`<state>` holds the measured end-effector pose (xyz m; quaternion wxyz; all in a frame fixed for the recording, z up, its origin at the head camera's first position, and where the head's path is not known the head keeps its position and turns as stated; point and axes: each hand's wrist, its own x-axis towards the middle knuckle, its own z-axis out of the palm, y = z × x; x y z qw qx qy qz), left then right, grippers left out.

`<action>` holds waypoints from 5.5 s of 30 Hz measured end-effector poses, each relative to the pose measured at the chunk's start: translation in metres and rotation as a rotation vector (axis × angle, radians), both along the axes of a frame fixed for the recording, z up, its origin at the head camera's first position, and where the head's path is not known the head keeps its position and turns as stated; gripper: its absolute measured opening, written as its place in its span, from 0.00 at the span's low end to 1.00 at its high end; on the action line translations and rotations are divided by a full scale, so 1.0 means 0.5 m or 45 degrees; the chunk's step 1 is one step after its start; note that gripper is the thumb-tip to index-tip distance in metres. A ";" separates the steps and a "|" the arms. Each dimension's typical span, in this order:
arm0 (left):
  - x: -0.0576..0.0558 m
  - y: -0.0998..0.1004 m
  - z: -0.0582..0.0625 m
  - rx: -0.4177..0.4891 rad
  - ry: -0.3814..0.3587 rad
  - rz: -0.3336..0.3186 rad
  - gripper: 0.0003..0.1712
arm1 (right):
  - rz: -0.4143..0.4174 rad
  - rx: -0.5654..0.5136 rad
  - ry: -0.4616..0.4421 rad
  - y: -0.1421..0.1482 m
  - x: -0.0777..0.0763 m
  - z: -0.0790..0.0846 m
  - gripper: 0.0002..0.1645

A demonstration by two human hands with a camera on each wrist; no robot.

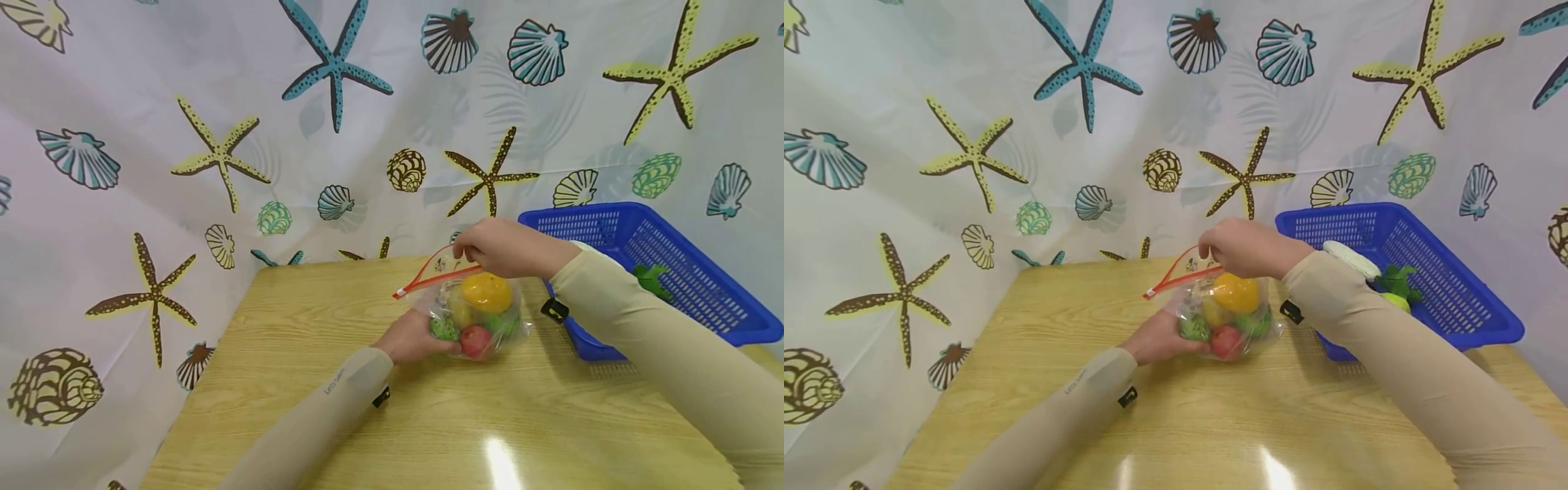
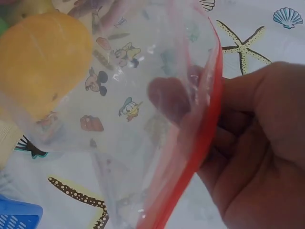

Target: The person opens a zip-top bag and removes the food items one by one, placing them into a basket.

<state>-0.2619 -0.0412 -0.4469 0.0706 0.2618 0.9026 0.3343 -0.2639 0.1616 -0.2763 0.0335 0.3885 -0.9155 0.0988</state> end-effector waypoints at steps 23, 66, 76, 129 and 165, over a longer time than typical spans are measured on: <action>0.009 -0.005 0.007 -0.035 -0.014 -0.006 0.55 | -0.021 0.443 -0.365 -0.049 -0.013 -0.059 0.30; 0.002 -0.001 0.002 -0.104 0.024 -0.029 0.52 | -0.034 -0.299 -0.312 0.049 0.005 -0.008 0.44; 0.000 0.005 -0.005 -0.113 0.034 -0.005 0.62 | -0.155 -0.504 -0.221 0.154 0.036 0.022 0.45; 0.001 0.011 -0.003 -0.086 0.008 0.012 0.63 | -0.427 -0.035 -0.161 0.384 0.120 -0.116 0.18; 0.000 0.005 0.000 -0.105 -0.001 -0.041 0.60 | 0.098 0.397 -0.437 -0.016 -0.065 -0.099 0.23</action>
